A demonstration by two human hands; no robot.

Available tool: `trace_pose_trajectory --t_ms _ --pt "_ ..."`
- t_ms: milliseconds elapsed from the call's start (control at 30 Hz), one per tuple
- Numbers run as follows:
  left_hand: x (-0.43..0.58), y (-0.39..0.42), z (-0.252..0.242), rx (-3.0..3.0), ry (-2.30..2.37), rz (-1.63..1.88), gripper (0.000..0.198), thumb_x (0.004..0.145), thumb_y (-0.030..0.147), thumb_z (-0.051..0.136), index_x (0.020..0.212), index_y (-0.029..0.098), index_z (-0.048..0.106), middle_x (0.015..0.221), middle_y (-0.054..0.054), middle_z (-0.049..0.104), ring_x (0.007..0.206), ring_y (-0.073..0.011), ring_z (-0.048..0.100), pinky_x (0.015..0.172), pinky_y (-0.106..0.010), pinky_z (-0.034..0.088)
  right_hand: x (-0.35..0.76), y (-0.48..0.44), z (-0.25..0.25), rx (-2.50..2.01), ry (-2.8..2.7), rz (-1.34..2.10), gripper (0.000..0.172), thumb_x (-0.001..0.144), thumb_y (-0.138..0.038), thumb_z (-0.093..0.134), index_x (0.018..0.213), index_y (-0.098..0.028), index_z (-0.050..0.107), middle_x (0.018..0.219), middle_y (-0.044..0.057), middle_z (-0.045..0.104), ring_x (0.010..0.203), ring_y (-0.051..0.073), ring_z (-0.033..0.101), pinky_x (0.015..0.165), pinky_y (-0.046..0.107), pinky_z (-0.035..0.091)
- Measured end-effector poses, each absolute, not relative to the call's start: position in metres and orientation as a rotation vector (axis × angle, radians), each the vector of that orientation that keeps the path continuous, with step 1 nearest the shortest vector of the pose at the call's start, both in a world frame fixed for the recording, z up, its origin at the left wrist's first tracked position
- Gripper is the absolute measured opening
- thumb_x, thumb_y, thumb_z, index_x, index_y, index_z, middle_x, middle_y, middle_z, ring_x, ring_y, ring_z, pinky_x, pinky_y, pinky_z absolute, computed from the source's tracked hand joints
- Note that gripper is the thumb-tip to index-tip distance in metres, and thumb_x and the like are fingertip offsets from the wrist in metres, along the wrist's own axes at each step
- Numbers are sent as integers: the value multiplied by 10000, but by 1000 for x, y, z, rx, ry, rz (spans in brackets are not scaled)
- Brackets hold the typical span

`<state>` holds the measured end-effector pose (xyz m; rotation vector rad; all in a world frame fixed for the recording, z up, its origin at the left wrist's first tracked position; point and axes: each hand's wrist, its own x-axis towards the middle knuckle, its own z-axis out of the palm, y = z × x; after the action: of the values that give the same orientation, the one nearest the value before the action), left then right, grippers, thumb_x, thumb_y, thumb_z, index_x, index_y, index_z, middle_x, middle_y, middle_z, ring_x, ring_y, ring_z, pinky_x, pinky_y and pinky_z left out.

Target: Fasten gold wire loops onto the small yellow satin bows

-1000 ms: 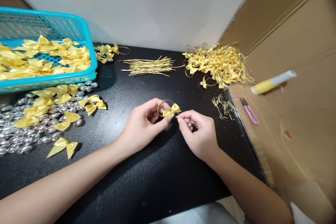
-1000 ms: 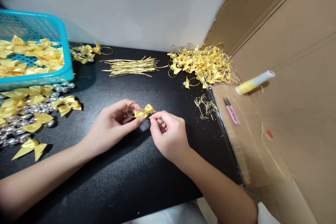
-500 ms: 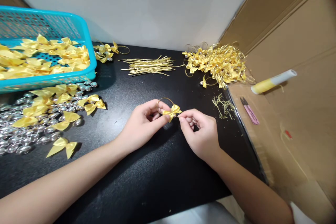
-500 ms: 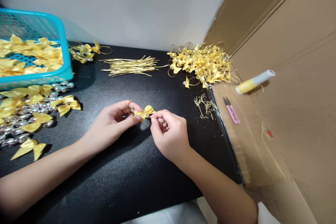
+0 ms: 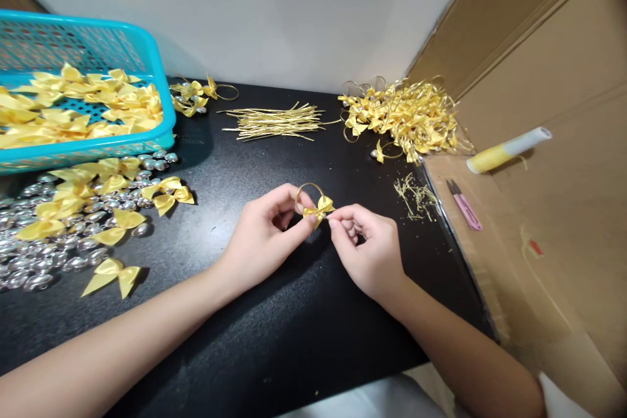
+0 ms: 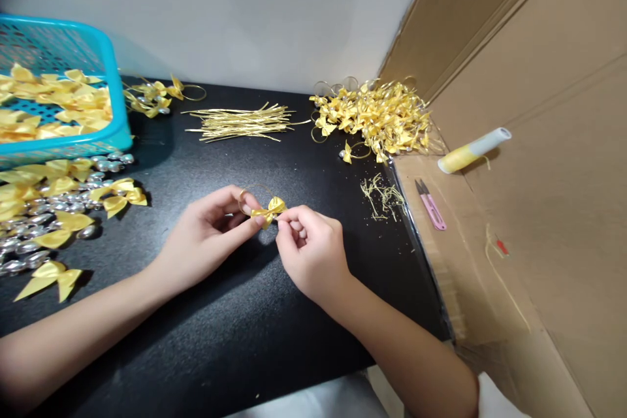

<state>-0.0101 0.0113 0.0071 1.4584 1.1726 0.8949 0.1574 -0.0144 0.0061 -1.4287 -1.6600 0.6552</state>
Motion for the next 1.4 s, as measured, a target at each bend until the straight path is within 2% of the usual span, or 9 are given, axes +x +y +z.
trace_pose_trajectory --t_ms 67,233,533,833,1100,1400 --pt "-11 10 6 1503 1167 918 155 831 295 661 815 186 553 675 32 567 556 -83 449 529 -210 343 156 -15 6 -1440 -1653 667 102 818 -154 557 736 -169 616 550 -43 529 461 60 456 460 181 398" --pt "-10 8 5 1507 1170 942 164 826 286 666 793 182 543 701 21 603 603 -98 520 568 -216 391 152 -17 3 -1438 -1616 719 112 850 -172 528 751 -170 582 528 -59 476 444 56 436 451 180 364" --pt "-7 10 9 1410 1131 960 174 779 250 700 702 169 566 693 1 665 637 -115 591 603 -222 443 151 -19 -5 -1433 -1532 879 125 890 -229 517 784 -177 560 602 -14 588 517 91 541 516 204 433" --pt "-10 9 6 1490 1201 920 147 772 273 709 710 164 632 711 -18 705 652 -137 603 616 -243 448 150 -19 -4 -1428 -1490 916 120 883 -242 534 788 -177 569 600 -15 592 521 95 555 520 208 444" --pt "-10 11 5 1460 1203 913 175 783 315 723 761 165 636 739 -6 675 693 -135 587 651 -246 441 150 -20 -7 -1397 -1425 1010 126 900 -262 525 811 -179 555 580 -43 527 492 78 482 495 207 389" --pt "-7 14 12 1349 1164 960 158 766 246 722 710 161 602 643 43 598 542 -67 453 516 -194 350 149 -20 -7 -1392 -1382 1069 137 903 -271 516 808 -177 546 582 -48 514 477 69 448 469 206 349"
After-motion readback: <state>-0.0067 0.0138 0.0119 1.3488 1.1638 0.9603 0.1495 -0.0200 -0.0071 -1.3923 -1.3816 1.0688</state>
